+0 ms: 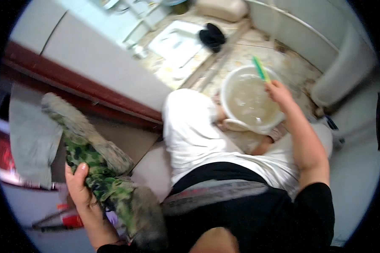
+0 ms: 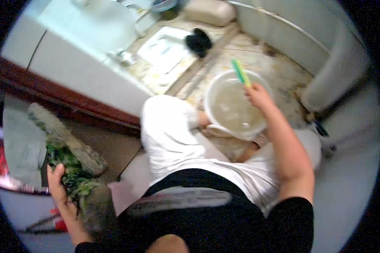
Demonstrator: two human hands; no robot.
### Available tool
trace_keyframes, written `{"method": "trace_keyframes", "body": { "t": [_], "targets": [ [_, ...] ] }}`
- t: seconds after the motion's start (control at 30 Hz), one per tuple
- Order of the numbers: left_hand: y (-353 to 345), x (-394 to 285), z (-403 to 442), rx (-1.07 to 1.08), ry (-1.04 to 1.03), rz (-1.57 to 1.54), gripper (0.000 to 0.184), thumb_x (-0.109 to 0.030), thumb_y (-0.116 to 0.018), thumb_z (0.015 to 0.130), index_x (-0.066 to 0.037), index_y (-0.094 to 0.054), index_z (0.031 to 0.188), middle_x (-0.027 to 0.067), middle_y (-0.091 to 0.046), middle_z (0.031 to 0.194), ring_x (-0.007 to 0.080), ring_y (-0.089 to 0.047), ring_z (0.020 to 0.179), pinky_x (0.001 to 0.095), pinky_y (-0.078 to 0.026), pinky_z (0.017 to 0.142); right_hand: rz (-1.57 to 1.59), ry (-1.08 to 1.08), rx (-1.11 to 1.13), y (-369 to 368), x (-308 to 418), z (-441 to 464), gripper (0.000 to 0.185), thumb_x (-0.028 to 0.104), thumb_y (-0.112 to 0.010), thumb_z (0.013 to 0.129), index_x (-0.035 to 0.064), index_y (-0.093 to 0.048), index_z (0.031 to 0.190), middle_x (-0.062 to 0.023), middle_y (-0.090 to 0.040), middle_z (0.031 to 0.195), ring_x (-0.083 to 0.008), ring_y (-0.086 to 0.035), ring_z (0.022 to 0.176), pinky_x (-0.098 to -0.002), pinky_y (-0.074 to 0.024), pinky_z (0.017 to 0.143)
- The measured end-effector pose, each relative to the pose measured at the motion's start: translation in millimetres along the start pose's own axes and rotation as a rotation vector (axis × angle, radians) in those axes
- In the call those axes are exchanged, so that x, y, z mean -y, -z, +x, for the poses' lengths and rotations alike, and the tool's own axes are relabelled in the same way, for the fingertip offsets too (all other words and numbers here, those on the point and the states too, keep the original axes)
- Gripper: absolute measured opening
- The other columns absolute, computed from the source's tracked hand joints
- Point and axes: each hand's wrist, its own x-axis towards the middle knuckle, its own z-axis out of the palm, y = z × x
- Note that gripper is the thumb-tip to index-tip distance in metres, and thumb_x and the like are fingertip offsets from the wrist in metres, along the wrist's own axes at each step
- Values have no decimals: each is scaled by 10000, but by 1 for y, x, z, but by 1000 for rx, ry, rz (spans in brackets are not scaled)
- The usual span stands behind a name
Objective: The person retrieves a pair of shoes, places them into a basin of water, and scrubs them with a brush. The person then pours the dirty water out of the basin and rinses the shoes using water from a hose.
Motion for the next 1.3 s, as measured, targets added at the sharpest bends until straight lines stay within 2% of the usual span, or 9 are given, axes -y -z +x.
{"method": "trace_keyframes", "body": {
  "t": [0.17, 0.23, 0.37, 0.57, 0.8, 0.93, 1.03, 1.2, 1.3],
  "targets": [
    [-93, 14, 32, 161, -170, -68, 343, -81, -551, 727, 13, -456, 1043, 105, -549, 949, 168, -519, 881, 291, -380, 818, 81, 28, 9, 14, 18, -12, 307, 298, -499, 785, 34, -493, 942, -19, -516, 753, -80, -427, 574, -219, -360, 501],
    [-169, -7, 15, 176, -24, -253, 197, -79, -555, 740, 7, -499, 909, 94, -566, 882, 169, -542, 809, 286, -417, 752, 202, 50, -83, 24, 21, -15, 313, 303, -504, 784, 29, -493, 936, -26, -517, 754, -87, -436, 587, -224, -367, 511],
    [-281, 36, 28, 482, -6, -468, 267, -44, -577, 718, -51, -468, 961, 37, -539, 754, 118, -521, 595, 214, -411, 439, 291, 96, -419, 57, 30, -22, 322, 288, -513, 774, 2, -486, 919, -38, -543, 769, -101, -448, 578, -251, -378, 497],
    [-425, 157, 30, 651, 12, -113, 163, -52, -528, 729, -17, -490, 883, 46, -524, 666, 127, -466, 486, 261, -365, 397, 482, 95, -610, 100, -12, -12, 247, 262, -472, 818, 28, -446, 890, -28, -487, 777, -75, -405, 575, -225, -357, 476],
    [-486, 246, 23, 846, 426, -31, 84, -91, -550, 732, -35, -495, 763, 61, -505, 602, 129, -443, 386, 253, -368, 326, 532, -46, -550, 85, -22, -7, 230, 229, -476, 808, 21, -439, 898, -28, -480, 783, -73, -388, 527, -220, -346, 465],
    [-500, 298, 48, 833, 294, 272, 236, -140, -606, 723, 64, -549, 828, 104, -556, 685, 173, -503, 591, 298, -408, 538, 431, -84, -529, 72, -35, 8, 268, 256, -490, 798, 19, -454, 921, -33, -482, 752, -84, -396, 537, -232, -345, 476],
    [-505, 348, 68, 771, 379, 238, 255, -192, -607, 714, 40, -560, 808, 122, -577, 718, 193, -529, 625, 297, -408, 581, -67, -153, -597, 51, -54, 27, 366, 280, -508, 768, -15, -474, 983, -187, -550, 883, -328, -524, 843, -379, -403, 724],
    [-487, 344, 61, 837, 369, 299, 333, -170, -620, 712, 60, -497, 919, 136, -556, 803, 205, -520, 711, 306, -415, 630, -291, -74, -490, 3, -92, 51, 390, 232, -504, 768, 13, -429, 1081, -215, -504, 948, -360, -493, 883, -404, -397, 754],
    [-487, 370, 54, 956, 83, 650, 554, -248, -678, 631, 36, -438, 1042, 200, -422, 1070, 292, -433, 957, 342, -370, 803, -424, -57, -382, -22, -115, 72, 436, 179, -475, 779, 128, -363, 1197, -212, -445, 971, -381, -483, 852, -412, -400, 743]
  ]
}}
